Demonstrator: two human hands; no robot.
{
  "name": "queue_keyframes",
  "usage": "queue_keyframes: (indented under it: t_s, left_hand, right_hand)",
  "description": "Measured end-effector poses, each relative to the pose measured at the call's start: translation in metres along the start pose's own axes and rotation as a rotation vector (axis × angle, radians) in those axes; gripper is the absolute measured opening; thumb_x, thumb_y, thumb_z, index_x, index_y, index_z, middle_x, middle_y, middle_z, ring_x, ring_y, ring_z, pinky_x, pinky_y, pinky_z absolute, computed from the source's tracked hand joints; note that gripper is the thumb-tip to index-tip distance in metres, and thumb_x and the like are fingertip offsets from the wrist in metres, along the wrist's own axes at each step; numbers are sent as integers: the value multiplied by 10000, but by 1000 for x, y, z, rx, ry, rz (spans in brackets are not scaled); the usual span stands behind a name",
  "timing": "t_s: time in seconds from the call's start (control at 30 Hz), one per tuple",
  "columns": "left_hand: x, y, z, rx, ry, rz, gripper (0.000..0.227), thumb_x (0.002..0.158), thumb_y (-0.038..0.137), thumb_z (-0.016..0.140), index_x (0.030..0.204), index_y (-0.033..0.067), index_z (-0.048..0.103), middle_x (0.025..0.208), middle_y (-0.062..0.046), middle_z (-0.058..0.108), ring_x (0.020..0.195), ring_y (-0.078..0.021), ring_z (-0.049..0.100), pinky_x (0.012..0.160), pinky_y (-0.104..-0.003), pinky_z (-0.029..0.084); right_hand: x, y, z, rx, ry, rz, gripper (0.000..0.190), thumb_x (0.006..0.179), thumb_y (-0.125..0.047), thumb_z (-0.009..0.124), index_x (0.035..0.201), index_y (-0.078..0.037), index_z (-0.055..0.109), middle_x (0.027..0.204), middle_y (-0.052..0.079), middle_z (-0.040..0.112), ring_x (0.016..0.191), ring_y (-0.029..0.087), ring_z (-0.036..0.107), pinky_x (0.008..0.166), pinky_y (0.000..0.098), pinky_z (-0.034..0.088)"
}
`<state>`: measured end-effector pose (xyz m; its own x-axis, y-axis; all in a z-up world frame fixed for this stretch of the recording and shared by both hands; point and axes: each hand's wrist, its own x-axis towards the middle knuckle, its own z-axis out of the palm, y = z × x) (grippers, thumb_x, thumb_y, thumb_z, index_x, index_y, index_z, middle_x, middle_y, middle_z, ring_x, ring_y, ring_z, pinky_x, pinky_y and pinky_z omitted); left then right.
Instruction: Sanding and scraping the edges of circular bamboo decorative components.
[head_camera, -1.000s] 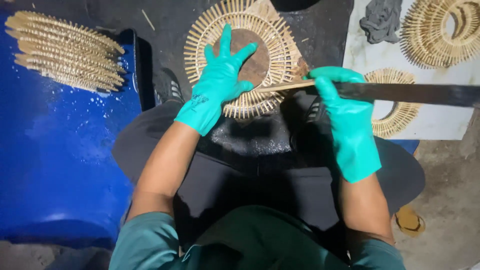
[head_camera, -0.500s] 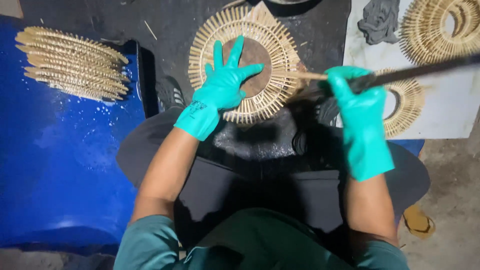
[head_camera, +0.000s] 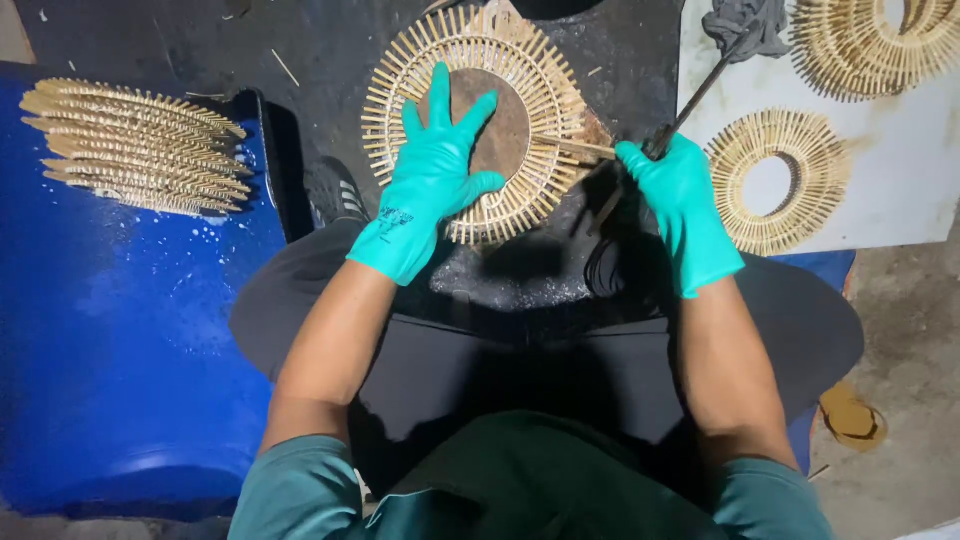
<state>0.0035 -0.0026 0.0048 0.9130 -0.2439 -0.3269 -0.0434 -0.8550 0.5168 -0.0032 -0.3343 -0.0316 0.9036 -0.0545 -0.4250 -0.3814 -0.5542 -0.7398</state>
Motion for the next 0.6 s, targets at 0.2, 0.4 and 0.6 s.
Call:
queue_keyframes:
  t_s: [0.2, 0.4, 0.6]
  left_hand:
    - [-6, 8, 2, 30, -36, -25, 1058, 631, 379, 973, 1552, 356, 452, 1661, -243, 4, 1457, -620, 134, 1197, -661, 171]
    - [-8, 7, 1, -4, 4, 72, 1045, 618, 382, 975, 1525, 319, 459, 1641, -291, 7, 1529, -518, 146, 1208, -686, 77]
    - [-13, 13, -7, 8, -157, 2, 970, 679, 278, 923, 1534, 369, 476, 1704, -188, 23, 1479, -628, 3, 1195, -607, 155]
  right_hand:
    - [-40, -67, -41, 196, -51, -23, 200, 1006, -216, 767, 1015, -16, 753, 897, 57, 740, 792, 129, 668, 734, 285, 531]
    - [-54, -86, -22, 360, 42, -301, 144, 1038, -124, 796, 1120, -12, 756, 1007, 33, 712, 914, 105, 633, 829, 275, 523]
    - [-62, -97, -37, 536, 40, -171, 163, 1023, -159, 769, 1128, -41, 730, 973, 18, 769, 884, 112, 731, 836, 268, 577]
